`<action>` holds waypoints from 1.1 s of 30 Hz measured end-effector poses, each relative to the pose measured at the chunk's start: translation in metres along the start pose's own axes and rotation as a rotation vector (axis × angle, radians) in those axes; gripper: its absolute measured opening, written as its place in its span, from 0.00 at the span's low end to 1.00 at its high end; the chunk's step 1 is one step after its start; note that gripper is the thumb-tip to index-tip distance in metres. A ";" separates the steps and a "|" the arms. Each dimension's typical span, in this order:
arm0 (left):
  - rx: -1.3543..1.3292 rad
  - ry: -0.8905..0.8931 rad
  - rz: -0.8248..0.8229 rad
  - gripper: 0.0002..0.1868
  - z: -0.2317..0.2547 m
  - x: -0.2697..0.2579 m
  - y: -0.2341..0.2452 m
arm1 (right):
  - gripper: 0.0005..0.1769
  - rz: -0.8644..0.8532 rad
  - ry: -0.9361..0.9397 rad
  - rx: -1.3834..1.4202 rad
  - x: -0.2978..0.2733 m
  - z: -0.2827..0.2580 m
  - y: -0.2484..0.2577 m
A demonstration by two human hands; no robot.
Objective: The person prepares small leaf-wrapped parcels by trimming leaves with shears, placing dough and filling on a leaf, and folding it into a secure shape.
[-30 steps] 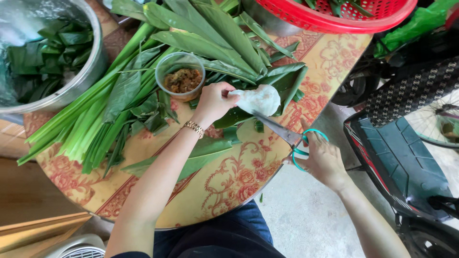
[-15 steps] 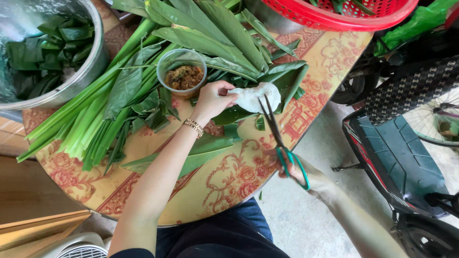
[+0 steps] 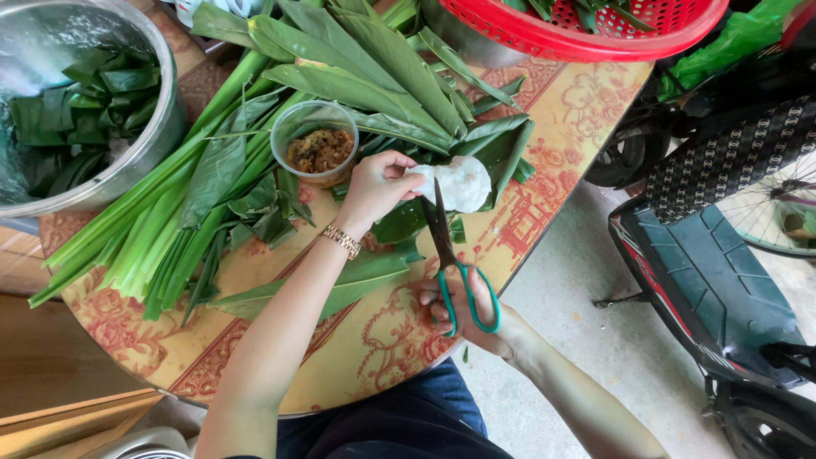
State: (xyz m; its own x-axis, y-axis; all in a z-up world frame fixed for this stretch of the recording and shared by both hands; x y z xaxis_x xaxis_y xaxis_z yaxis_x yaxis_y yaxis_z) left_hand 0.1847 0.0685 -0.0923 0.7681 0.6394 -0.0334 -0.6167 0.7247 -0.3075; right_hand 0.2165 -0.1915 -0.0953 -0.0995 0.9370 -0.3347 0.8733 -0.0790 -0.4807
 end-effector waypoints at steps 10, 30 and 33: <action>0.069 0.026 0.007 0.11 -0.007 -0.004 0.012 | 0.61 0.044 -0.027 -0.051 0.030 -0.018 0.021; -0.396 0.116 -0.007 0.17 0.031 -0.037 0.032 | 0.36 0.462 0.098 -1.004 0.041 -0.060 0.062; -0.397 0.110 -0.077 0.16 0.053 -0.067 0.022 | 0.33 0.574 0.143 -1.277 0.037 -0.060 0.049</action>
State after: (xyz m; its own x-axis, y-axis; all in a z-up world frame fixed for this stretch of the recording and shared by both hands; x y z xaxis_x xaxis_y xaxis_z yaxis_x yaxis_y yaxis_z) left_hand 0.1111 0.0553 -0.0459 0.8362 0.5408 -0.0908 -0.4592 0.6000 -0.6551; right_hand 0.2846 -0.1409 -0.0829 0.3949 0.9123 -0.1087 0.6076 -0.1706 0.7757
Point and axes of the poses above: each hand's wrist, its own x-axis towards the middle knuckle, its own y-axis out of the back of the hand, z = x × y, the point moved 4 cm from there along x, towards the middle knuckle, and after that the axes turned 12 degrees about -x, right-handed, at the moved point
